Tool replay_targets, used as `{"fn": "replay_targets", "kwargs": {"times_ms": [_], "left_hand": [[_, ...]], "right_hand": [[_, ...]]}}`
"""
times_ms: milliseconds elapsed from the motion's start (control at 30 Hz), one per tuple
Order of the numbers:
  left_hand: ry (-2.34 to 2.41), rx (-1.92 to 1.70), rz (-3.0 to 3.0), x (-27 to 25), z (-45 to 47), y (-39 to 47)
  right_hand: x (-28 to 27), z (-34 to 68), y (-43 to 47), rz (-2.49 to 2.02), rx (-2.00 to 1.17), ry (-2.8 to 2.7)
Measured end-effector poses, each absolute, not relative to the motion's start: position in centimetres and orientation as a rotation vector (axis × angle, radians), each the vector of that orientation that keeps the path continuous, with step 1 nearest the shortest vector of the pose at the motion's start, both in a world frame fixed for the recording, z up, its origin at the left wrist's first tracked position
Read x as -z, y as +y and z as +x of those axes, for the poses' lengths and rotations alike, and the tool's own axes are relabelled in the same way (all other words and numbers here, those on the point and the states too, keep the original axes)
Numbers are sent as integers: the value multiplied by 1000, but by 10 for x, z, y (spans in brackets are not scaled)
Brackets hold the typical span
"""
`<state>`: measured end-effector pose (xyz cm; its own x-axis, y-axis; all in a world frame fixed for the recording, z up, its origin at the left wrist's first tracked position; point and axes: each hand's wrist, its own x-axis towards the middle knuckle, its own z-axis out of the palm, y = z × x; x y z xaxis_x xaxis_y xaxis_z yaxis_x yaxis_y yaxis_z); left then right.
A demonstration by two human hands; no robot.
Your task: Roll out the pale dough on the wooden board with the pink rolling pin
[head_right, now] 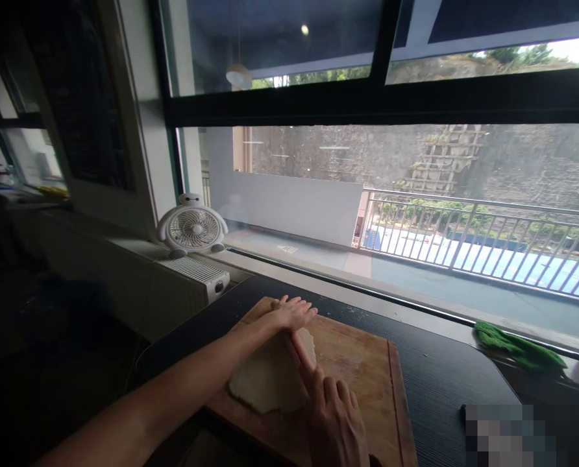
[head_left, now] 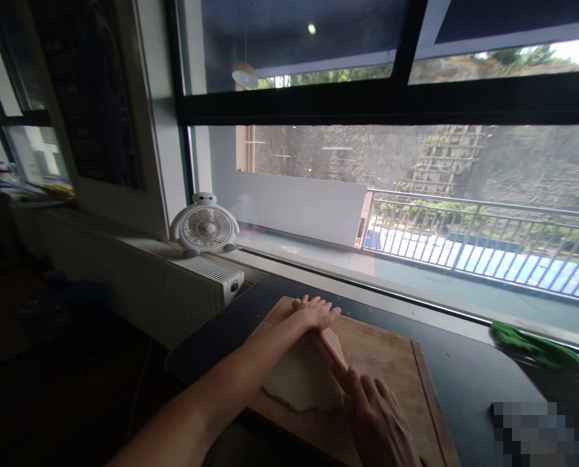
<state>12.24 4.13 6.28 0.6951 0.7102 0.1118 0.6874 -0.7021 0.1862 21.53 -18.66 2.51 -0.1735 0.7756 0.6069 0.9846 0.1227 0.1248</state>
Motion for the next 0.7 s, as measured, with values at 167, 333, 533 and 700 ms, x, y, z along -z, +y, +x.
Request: {"fn": "replay_targets", "kwargs": {"times_ms": [167,333,533,700], "left_hand": [[1223,-129,2824,-62,49,14],[1277,-70,2862,-65,0,0],[1417,25,2740,-70,61,16],[1385,-21,2680,-63,114,27]], "right_hand": [[-22,184,-202,-1635,765,-2061],[-28,161,-206,-1615,712,-2040],[-27,182,-198,-1660,745,-2056],[-11,196,-187,-1550,906,-2075]]}}
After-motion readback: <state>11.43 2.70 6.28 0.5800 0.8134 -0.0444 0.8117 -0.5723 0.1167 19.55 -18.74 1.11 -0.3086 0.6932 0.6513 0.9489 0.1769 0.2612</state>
